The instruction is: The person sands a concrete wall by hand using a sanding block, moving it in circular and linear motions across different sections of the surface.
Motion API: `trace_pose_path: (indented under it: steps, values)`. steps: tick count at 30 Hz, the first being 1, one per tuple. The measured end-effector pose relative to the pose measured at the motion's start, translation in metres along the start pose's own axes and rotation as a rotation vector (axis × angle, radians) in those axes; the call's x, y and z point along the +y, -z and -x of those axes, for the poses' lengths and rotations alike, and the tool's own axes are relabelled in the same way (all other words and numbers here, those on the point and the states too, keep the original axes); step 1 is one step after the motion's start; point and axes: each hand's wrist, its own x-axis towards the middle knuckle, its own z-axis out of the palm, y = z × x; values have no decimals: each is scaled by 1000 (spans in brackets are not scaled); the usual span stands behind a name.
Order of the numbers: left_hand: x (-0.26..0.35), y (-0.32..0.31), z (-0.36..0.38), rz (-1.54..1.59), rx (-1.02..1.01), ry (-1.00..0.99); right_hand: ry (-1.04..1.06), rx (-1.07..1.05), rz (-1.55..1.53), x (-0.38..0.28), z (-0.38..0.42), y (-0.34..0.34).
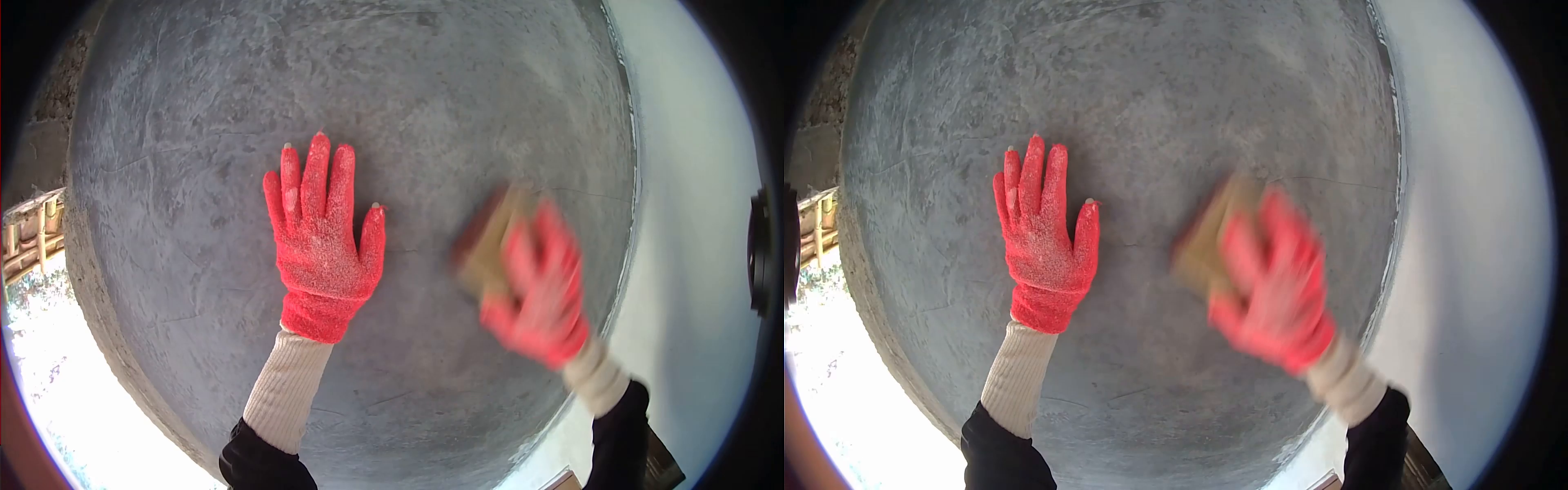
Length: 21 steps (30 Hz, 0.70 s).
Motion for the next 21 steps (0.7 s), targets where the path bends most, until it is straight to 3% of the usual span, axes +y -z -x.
trace_pose_path:
  steps: [3,4,6,7,9,12,14,15,18,20,21]
  values:
    - [0,1,0,17,6,9,-165,407,102,82,-115,2]
    - [-1,0,1,14,-8,9,-270,365,38,107,-147,14]
    - [-2,-2,1,22,22,11,-469,705,179,120,-186,4]
    - [-2,-1,1,20,15,11,-472,700,175,119,-182,4]
    - [-1,0,1,45,37,-4,-295,385,93,107,-159,10]
    - [-9,2,4,182,117,-22,38,86,71,2,-56,5]
    - [-11,8,14,211,128,-9,536,-245,-206,-40,21,-9]
    - [-14,10,18,231,152,-10,897,-237,-36,-53,61,-33]
    - [-12,51,28,187,-3,-67,823,-153,-333,-56,80,-52]
    - [-19,79,34,146,-40,-97,622,-378,-222,-33,-7,-3]
    - [-23,89,38,132,-78,-125,426,-172,-99,-20,-34,4]
